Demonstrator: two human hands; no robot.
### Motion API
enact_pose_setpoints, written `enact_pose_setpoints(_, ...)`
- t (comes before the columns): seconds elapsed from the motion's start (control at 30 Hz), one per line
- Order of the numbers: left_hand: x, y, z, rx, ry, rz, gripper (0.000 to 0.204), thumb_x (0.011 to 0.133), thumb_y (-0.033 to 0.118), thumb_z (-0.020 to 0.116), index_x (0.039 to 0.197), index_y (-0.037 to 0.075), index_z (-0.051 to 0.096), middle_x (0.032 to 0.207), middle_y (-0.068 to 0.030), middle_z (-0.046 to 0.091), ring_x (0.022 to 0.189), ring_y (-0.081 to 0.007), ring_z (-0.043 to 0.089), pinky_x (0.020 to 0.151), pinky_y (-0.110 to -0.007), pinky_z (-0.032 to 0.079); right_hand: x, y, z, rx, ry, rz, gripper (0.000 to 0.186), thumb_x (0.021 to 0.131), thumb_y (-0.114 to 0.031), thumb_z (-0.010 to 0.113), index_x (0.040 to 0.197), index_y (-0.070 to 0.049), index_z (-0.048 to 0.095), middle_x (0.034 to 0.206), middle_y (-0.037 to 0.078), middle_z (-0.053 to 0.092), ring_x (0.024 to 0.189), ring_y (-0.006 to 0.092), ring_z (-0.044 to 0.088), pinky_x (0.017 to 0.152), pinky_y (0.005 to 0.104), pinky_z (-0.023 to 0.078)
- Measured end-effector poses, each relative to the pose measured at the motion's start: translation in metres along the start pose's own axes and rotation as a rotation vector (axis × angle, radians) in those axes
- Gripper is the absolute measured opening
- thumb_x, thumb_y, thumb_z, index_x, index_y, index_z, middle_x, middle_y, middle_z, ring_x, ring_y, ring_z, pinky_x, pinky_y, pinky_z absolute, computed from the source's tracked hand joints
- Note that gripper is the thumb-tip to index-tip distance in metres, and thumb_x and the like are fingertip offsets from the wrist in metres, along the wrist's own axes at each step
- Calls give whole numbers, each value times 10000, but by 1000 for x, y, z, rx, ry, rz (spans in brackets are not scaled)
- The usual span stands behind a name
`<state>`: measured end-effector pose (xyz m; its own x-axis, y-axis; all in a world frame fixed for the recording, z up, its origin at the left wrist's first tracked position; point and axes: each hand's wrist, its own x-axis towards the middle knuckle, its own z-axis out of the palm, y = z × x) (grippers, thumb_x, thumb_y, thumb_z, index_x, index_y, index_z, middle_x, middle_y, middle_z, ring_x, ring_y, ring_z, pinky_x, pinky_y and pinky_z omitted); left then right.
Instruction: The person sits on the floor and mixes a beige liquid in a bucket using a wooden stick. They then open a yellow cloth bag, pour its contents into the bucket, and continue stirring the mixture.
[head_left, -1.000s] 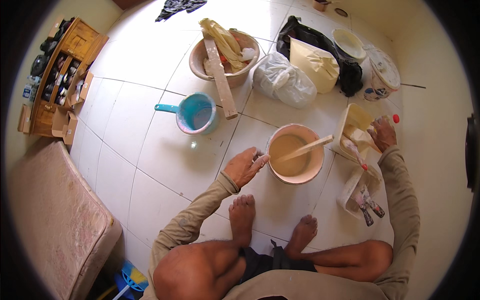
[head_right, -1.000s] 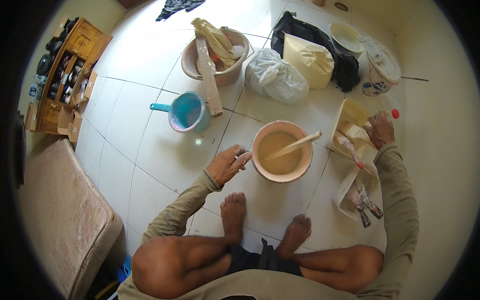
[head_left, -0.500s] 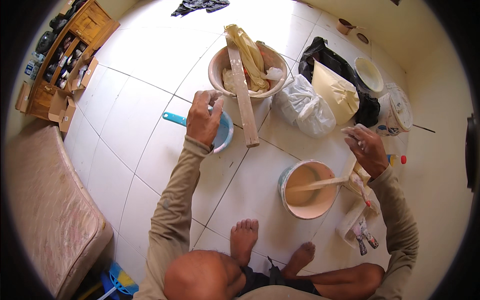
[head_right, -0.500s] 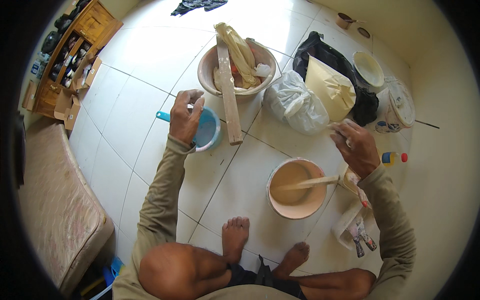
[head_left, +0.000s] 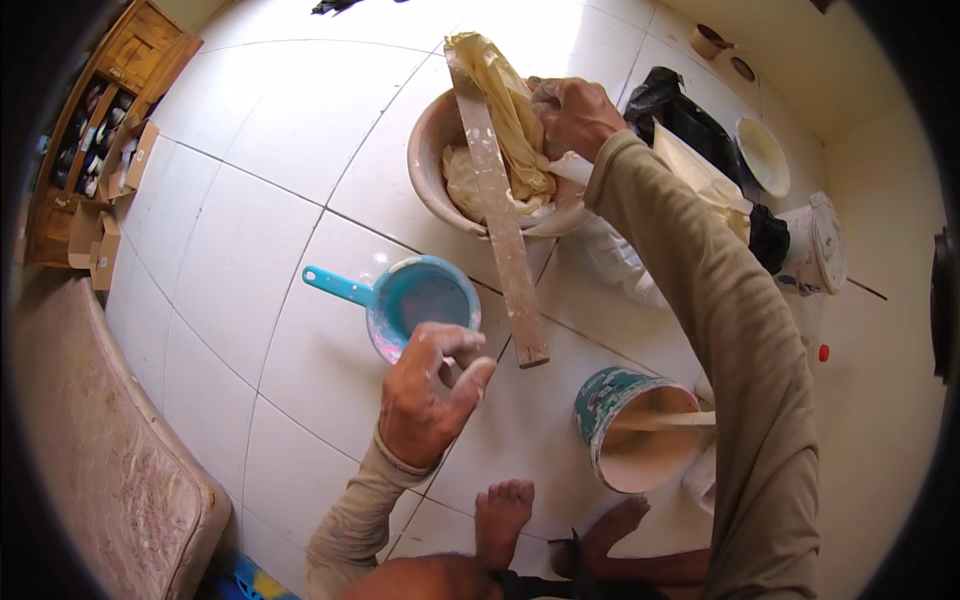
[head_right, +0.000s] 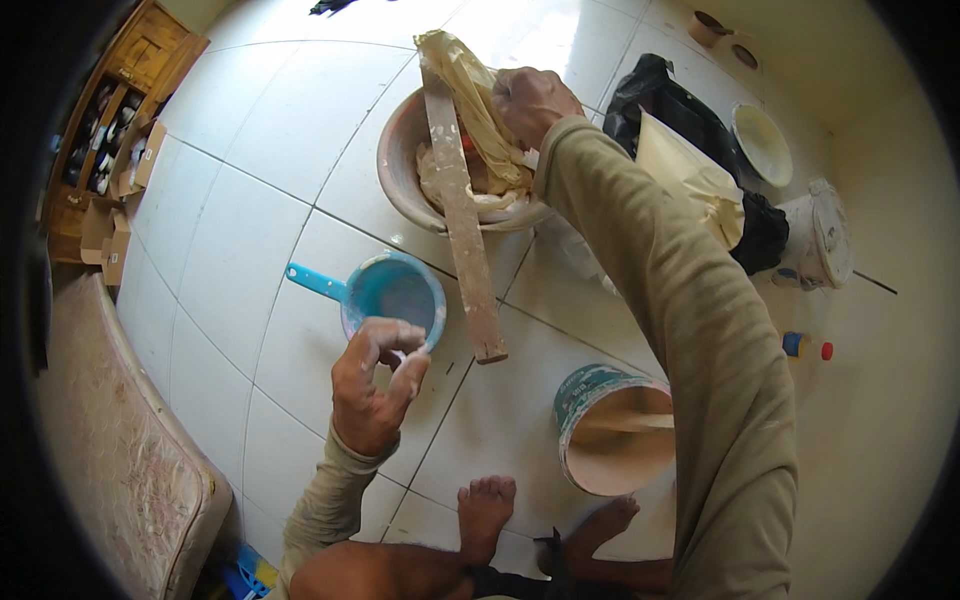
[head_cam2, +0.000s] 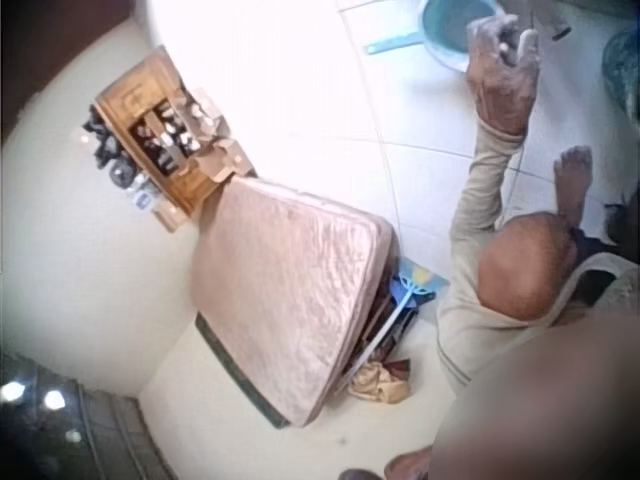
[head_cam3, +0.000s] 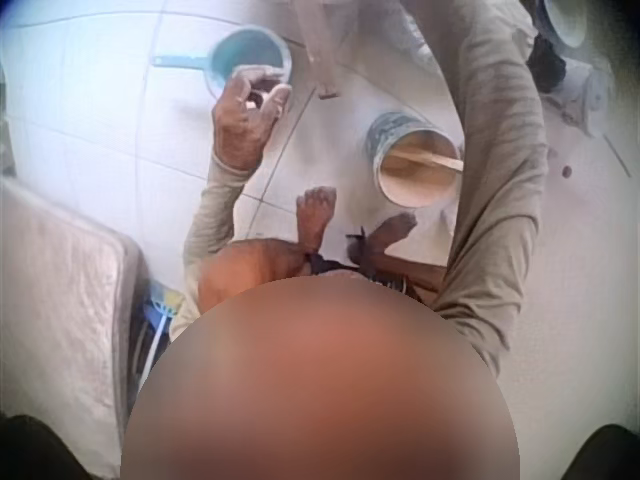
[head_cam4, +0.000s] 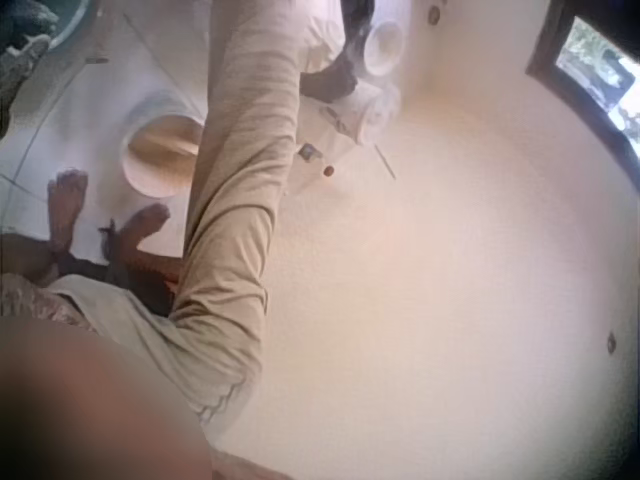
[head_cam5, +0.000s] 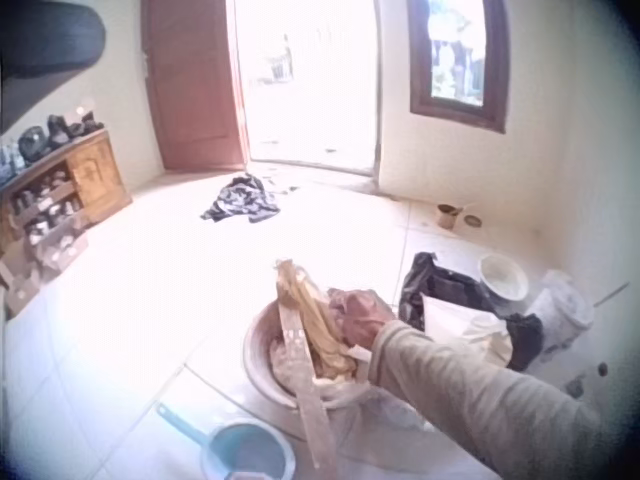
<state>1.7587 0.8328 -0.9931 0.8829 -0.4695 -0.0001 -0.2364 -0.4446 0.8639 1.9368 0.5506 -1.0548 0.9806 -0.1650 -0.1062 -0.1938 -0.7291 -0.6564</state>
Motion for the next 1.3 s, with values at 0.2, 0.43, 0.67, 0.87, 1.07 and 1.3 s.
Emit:
enact_pose_setpoints(0.2,-9,-25,43,-405,-73,-353,581,919,167,611,1358,-31,285,1285,-188,464,1158,-235,520,892,-321,486,25,4,11,120,49,103,191,875,-170,618,1000,-35,671,910,143,674,796,226,652,746,343,520)
enact_pose_setpoints(0.43,5,-55,81,-887,-162,-516,465,946,241,569,1264,-64,419,1147,-157,582,1047,-214,606,885,-340,515,38,-8,39,-178,136,1,249,889,-252,606,1017,-43,651,977,137,683,953,272,644,863,384,496)
enact_pose_setpoints(0.67,-3,-44,71,-936,-31,-506,397,950,268,558,1188,-39,475,1180,-166,571,1086,-259,605,853,-368,537,19,20,7,287,189,-89,305,874,-201,543,1086,9,608,976,164,659,903,248,647,832,388,519)
enact_pose_setpoints(0.87,-9,-45,67,-965,17,-482,404,954,283,546,1200,-28,466,1191,-159,563,1107,-273,595,845,-376,537,-7,25,-16,935,140,-153,343,868,-204,564,1124,23,588,1020,136,634,990,240,619,806,381,562)
enact_pose_setpoints(1.07,-9,-46,72,-922,40,-482,394,957,280,539,1196,-24,461,1159,-157,577,1070,-256,614,824,-363,536,-14,41,-35,1248,64,-199,301,889,-218,539,1106,-10,552,1043,116,605,1012,230,614,814,461,568)
enact_pose_setpoints(1.3,-7,-45,72,-845,15,-479,406,956,285,542,1191,-36,460,1066,-143,612,951,-232,661,701,-297,570,-29,32,-79,1138,108,-335,322,904,-277,495,1108,-32,540,1063,94,602,1057,212,589,834,465,553)
